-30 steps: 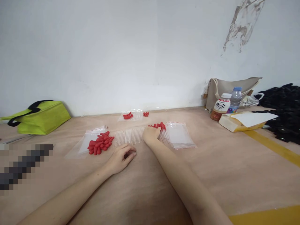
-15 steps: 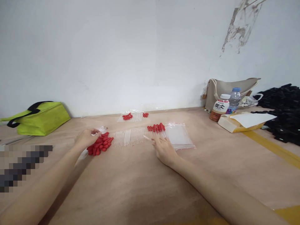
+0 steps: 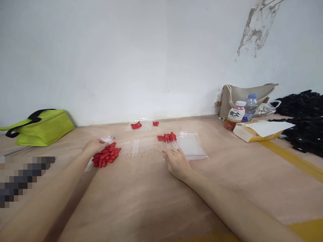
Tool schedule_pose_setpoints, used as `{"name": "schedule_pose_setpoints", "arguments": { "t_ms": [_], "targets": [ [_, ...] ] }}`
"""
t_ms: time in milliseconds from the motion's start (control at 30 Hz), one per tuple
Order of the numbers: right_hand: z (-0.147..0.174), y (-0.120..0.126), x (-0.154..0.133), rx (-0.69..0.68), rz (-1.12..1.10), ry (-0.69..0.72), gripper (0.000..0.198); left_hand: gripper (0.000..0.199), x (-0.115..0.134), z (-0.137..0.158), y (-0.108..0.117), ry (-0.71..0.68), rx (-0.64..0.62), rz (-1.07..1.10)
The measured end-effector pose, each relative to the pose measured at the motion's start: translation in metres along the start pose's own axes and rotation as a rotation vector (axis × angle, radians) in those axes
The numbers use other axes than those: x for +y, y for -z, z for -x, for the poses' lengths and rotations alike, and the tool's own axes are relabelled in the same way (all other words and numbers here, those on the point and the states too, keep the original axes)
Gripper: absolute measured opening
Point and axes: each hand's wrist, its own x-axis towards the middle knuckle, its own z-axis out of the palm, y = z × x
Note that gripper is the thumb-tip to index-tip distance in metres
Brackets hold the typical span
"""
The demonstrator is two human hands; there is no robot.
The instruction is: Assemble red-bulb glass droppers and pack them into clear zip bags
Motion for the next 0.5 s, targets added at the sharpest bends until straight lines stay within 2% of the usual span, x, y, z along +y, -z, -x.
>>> {"name": "schedule_pose_setpoints", "arguments": {
  "t_ms": [133, 267, 333, 433, 500],
  "targets": [
    [0.000, -0.001, 0.000, 0.000, 0.009, -0.003, 0.025, 0.029, 0.007, 0.009, 0.006, 0.022, 0.021, 0.003],
    [0.000, -0.002, 0.001, 0.010, -0.025, -0.005, 0.024, 0.029, 0.024, 0.036, 0.011, -0.131, 0.101, 0.093],
    [0.001, -0.002, 0.001, 0.014, -0.070, 0.002, 0.022, 0.025, 0.034, 0.059, 0.009, -0.308, 0.111, 0.147],
    [0.002, -0.002, 0.002, 0.015, -0.133, 0.003, 0.021, 0.016, 0.046, 0.099, -0.003, -0.803, -0.004, 0.151],
    [0.002, -0.002, 0.001, 0.004, -0.168, -0.004, 0.020, 0.015, 0.052, 0.123, -0.017, -1.005, -0.072, 0.077]
  ]
}}
